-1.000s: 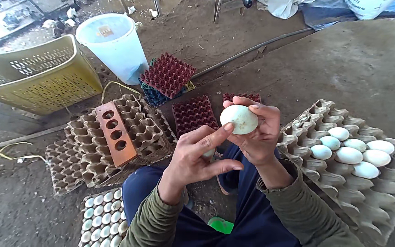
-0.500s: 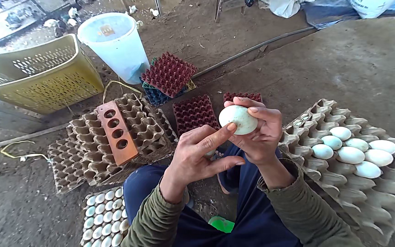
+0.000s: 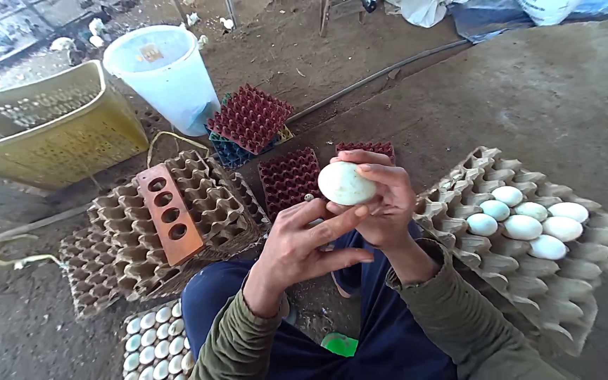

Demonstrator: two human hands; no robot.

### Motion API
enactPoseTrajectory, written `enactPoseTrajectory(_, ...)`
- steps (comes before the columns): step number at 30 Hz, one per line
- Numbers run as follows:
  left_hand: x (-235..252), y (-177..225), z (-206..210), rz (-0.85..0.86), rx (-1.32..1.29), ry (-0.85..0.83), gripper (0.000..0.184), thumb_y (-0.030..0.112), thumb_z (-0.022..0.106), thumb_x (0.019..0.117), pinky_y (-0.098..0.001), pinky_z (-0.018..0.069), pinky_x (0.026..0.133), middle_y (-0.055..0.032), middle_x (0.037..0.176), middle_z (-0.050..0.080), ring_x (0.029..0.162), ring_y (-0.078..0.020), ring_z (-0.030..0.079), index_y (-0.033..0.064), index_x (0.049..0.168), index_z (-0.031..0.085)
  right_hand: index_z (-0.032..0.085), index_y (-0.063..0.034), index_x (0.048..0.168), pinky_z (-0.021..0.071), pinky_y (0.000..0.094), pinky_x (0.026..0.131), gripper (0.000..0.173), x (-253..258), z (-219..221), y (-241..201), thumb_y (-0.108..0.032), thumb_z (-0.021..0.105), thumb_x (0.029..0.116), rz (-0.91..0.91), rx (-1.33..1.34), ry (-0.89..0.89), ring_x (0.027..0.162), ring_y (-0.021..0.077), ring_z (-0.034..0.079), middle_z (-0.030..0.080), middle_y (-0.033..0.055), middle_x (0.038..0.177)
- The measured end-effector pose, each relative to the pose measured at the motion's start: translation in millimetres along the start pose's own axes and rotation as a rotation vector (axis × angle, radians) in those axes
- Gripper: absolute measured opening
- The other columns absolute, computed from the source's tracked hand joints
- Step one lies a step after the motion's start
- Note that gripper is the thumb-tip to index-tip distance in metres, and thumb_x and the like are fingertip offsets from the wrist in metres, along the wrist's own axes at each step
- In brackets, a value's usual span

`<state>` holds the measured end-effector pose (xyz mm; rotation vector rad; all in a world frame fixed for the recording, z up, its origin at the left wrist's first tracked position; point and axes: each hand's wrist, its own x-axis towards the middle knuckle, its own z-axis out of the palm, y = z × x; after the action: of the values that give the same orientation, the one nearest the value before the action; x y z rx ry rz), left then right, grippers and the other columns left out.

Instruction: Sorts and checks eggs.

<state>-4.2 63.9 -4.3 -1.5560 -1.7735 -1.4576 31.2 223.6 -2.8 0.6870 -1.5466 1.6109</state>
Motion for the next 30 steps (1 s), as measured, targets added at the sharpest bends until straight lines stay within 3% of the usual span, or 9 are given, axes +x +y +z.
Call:
enactPoseTrajectory(4, -8, -8, -10, -0.15, -0.073, 0.05, 0.046, 0.063, 0.063, 0.0932, -0.022, 0.0562, 0.076, 0.0101, 0.096, 0.069, 0.085, -0.0004, 0.065, 0.0261, 0.121, 0.064, 0.062, -0.0044, 0.123, 0.0586, 0.0322, 0.094, 0.047, -1, 9, -1, 0.003, 0.078, 0.0797, 0.107, 0.056, 0.146, 0.116, 0.0131, 0.061, 0.06, 0.0069, 0.124)
enactPoseTrajectory(6, -9, -20, -13, -0.22, -0.134, 0.122, 0.059, 0.061, 0.054, 0.0986, -0.0254, 0.0585, 0.073, 0.012, 0.101, 0.071, 0.082, -0.0034, 0.067, 0.0338, 0.15, 0.044, 0.057, 0.0081, 0.125, 0.06, 0.0325, 0.088, 0.047, 2, 7, -12, 0.012, 0.071, 0.0797, 0.213, 0.161, 0.222, 0.111, 0.0167, 0.063, 0.058, 0.0151, 0.125)
enactPoseTrajectory(8, -3, -28, -15, -0.32, -0.181, 0.235, 0.079, 0.064, 0.049, 0.0992, -0.0274, 0.059, 0.066, 0.0109, 0.098, 0.068, 0.074, -0.0058, 0.067, 0.0258, 0.16, 0.017, 0.052, 0.0107, 0.132, 0.0614, 0.0362, 0.086, 0.05, 8, -3, -27, 0.015, 0.065, 0.0832, 0.303, 0.216, 0.207, 0.108, 0.0211, 0.066, 0.056, 0.0185, 0.125)
enactPoseTrajectory(11, 3, -37, -14, -0.503, -0.344, 0.408, 0.07, 0.058, 0.038, 0.1051, -0.0293, 0.0595, 0.062, 0.0068, 0.093, 0.063, 0.069, -0.0104, 0.065, 0.0139, 0.154, 0.013, 0.042, 0.0049, 0.146, 0.0615, 0.0369, 0.084, 0.063, 0, -31, -59, 0.008, 0.065, 0.0875, 0.473, 0.062, 0.136, 0.101, 0.0199, 0.067, 0.058, 0.0174, 0.123)
enactPoseTrajectory(15, 12, -39, -6, -0.957, -0.609, 0.51, 0.056, 0.054, 0.009, 0.108, -0.0253, 0.0563, 0.056, 0.006, 0.081, 0.064, 0.062, -0.0094, 0.063, 0.0232, 0.145, 0.037, 0.04, -0.0102, 0.14, 0.0622, 0.0398, 0.078, 0.057, -52, -88, -107, -0.007, 0.066, 0.0893, 0.689, -0.201, 0.299, 0.093, 0.0198, 0.07, 0.064, 0.0097, 0.118)
enactPoseTrajectory(18, 16, -38, -3, -1.176, -0.741, 0.533, 0.057, 0.056, 0.005, 0.1071, -0.0249, 0.0571, 0.055, 0.0062, 0.077, 0.067, 0.062, -0.0084, 0.066, 0.0261, 0.13, 0.048, 0.049, -0.0108, 0.13, 0.0618, 0.0396, 0.076, 0.044, -84, -135, -149, -0.011, 0.068, 0.0903, 0.802, -0.467, 0.464, 0.087, 0.0205, 0.07, 0.067, 0.0084, 0.112)
enactPoseTrajectory(24, 17, -32, 1, -1.168, -0.899, 0.55, 0.041, 0.027, 0.012, 0.1068, -0.0333, 0.0611, 0.067, -0.0004, 0.085, 0.068, 0.074, -0.016, 0.07, 0.0189, 0.125, 0.048, 0.055, -0.0077, 0.138, 0.0601, 0.0447, 0.082, 0.045, -99, -216, -210, -0.018, 0.071, 0.0965, 1.057, -0.973, 0.489, 0.09, 0.0243, 0.07, 0.068, 0.0147, 0.114)
enactPoseTrajectory(27, 20, -32, 6, -1.174, -0.859, 0.633, 0.033, 0.018, 0.018, 0.106, -0.0355, 0.0612, 0.07, -0.0018, 0.087, 0.065, 0.075, -0.0182, 0.07, 0.0178, 0.12, 0.048, 0.058, -0.0083, 0.136, 0.0573, 0.0505, 0.084, 0.044, -85, -251, -213, -0.022, 0.071, 0.0967, 1.081, -1.158, 0.478, 0.095, 0.0298, 0.068, 0.063, 0.0194, 0.125)
enactPoseTrajectory(30, 22, -32, 9, -1.19, -0.837, 0.709, 0.021, 0.016, 0.025, 0.1074, -0.0367, 0.0615, 0.072, -0.0033, 0.09, 0.062, 0.075, -0.0182, 0.069, 0.0168, 0.117, 0.045, 0.059, -0.008, 0.137, 0.0565, 0.0548, 0.089, 0.049, -62, -284, -200, -0.026, 0.074, 0.0943, 1.116, -1.29, 0.42, 0.101, 0.0323, 0.068, 0.065, 0.0197, 0.125)
